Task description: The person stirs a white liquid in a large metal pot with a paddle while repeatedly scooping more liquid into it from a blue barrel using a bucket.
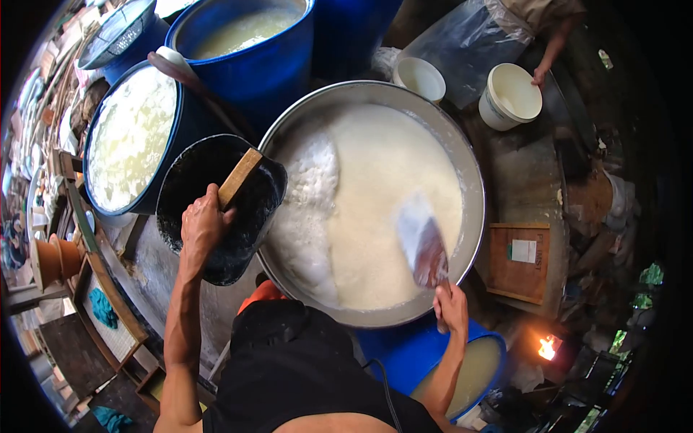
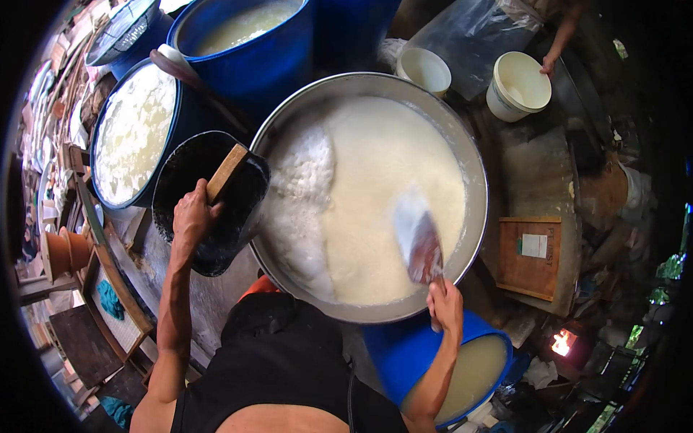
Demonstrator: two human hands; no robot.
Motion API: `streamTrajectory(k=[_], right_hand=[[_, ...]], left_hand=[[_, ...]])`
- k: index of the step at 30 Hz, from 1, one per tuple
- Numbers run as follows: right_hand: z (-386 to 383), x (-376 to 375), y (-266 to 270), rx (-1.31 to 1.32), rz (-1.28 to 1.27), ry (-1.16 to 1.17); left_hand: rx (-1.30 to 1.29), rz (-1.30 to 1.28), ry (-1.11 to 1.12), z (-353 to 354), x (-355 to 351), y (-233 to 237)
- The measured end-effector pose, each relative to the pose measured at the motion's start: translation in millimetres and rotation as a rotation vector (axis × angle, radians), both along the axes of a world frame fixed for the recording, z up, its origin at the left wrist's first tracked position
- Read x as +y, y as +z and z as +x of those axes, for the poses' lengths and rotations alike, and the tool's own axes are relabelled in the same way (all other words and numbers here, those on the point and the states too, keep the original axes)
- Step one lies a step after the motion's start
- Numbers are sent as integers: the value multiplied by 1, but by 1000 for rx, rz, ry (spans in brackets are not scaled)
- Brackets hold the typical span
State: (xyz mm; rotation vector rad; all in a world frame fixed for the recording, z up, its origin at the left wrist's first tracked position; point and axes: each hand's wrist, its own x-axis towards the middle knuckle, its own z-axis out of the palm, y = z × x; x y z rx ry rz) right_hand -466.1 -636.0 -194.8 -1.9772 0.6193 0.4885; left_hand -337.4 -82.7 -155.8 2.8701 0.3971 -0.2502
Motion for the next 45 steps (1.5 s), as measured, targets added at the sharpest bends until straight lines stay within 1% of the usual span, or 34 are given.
streamTrajectory(k=[2, 5, 8, 11, 12, 14, 19, 24, 28, 30, 31, 32, 34, 35, 37, 38, 40, 41, 42, 44, 45], right_hand=[[28, 12, -25, -53, 50, -207], [76, 0, -87, -194, 72, -326], [128, -6, -127, -259, 108, -392], [170, -7, -158, -236, 70, -359], [180, -3, -160, -232, 72, -350], [193, 3, -164, -179, 68, -251], [184, 14, -184, -154, -22, -106], [133, 35, -182, -88, -76, 4], [82, 48, -181, -98, -144, 112], [56, 51, -181, -208, -233, 223], [43, 52, -181, -156, -226, 231], [31, 55, -178, -195, -258, 265], [10, 61, -161, -169, -306, 367], [2, 66, -147, -164, -311, 360], [-15, 73, -118, -62, -286, 418], [-24, 70, -109, -53, -295, 387], [-38, 63, -93, 5, -345, 536], [-38, 65, -71, 73, -352, 570], [-38, 63, -52, 80, -354, 543], [-40, 48, -24, 126, -321, 684], [-42, 39, -14, -31, -244, 701]], left_hand=[[8, 18, -13, 0, 0, 0], [16, 16, -2, 0, 1, -1], [28, 4, -4, 1, 3, -2], [40, -6, 9, 2, 2, 1], [41, -17, 10, 2, 2, 2], [58, -33, 22, 2, 1, 5], [47, -33, 12, 1, 1, 8], [14, -4, 4, -2, 2, 4], [-4, -5, 1, -2, 4, -1], [8, -18, 3, -1, 7, -5], [19, -27, 13, -1, 7, -6], [18, -30, 11, -1, 7, -5], [-7, -19, 4, -2, 5, -4], [-4, -23, -5, -4, 6, -4], [-5, -3, 2, -3, 7, -7], [19, 10, 18, -3, 4, -4], [29, 7, 18, -2, 6, -8], [4, 6, 6, -3, 7, -9], [-26, 9, -5, -5, 7, -10], [-15, 14, 6, -5, 6, -8], [-47, 10, -3, -7, 7, -10]])
